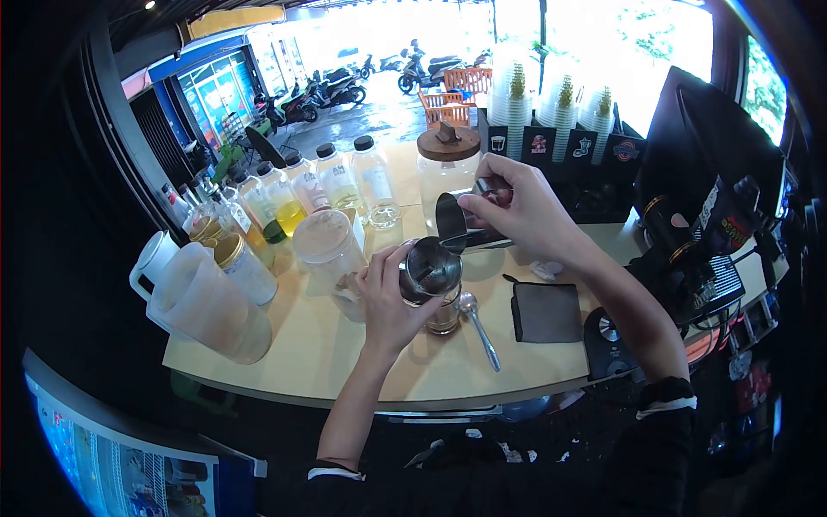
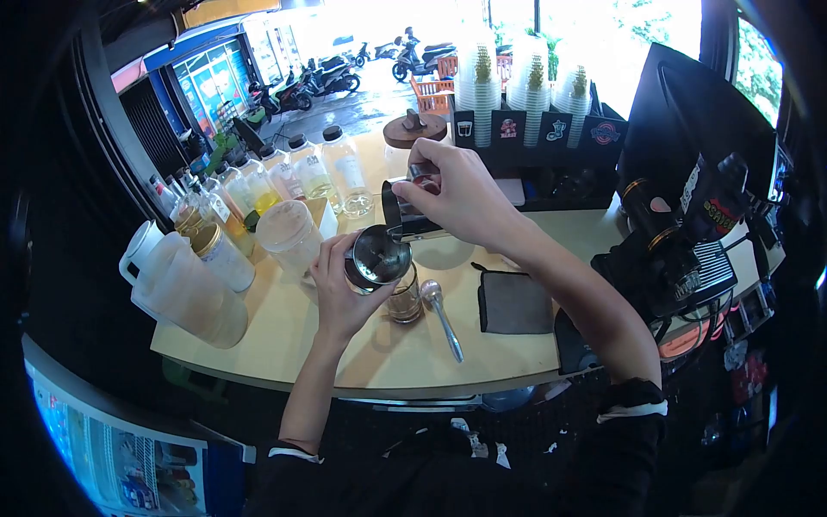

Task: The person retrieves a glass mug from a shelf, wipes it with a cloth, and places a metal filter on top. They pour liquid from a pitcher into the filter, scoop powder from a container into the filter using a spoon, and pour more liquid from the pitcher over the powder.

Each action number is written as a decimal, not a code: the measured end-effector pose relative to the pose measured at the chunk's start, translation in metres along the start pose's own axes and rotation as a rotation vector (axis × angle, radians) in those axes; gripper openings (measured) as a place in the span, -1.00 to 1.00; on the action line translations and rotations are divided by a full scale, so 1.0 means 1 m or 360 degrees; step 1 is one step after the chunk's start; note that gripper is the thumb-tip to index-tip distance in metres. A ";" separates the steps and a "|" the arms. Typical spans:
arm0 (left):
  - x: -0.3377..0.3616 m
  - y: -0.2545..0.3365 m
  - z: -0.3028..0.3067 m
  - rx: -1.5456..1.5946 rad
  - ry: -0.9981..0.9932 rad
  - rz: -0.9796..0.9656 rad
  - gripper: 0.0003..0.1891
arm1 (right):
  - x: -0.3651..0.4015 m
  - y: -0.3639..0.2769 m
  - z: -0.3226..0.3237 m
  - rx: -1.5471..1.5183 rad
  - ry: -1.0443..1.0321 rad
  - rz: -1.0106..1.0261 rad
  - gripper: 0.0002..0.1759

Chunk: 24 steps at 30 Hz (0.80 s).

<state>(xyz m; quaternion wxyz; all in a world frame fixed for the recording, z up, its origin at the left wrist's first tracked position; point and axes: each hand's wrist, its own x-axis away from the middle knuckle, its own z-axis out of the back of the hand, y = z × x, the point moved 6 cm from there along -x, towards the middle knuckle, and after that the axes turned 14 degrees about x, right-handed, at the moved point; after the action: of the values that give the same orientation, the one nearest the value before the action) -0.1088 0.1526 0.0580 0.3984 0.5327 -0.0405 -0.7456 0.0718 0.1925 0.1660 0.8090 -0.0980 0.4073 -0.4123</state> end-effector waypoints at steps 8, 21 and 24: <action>-0.007 -0.003 0.006 0.0056 0.0012 0.0099 -0.19 | 0.000 0.035 0.001 -0.0260 0.0032 -0.0262 -0.76; -0.012 -0.027 0.004 0.0462 -0.0095 0.0323 -0.19 | 0.051 0.138 -0.039 -0.0815 0.0423 -0.0627 -0.78; -0.013 -0.028 0.003 0.0419 -0.0156 0.0352 -0.17 | 0.067 0.169 -0.058 -0.0885 0.0431 -0.0798 -0.79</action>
<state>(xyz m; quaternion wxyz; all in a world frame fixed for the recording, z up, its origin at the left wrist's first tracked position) -0.1256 0.1793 0.0559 0.4024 0.5355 -0.2155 -0.7106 0.1497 0.2609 0.0062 0.5648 -0.3544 0.5698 -0.4803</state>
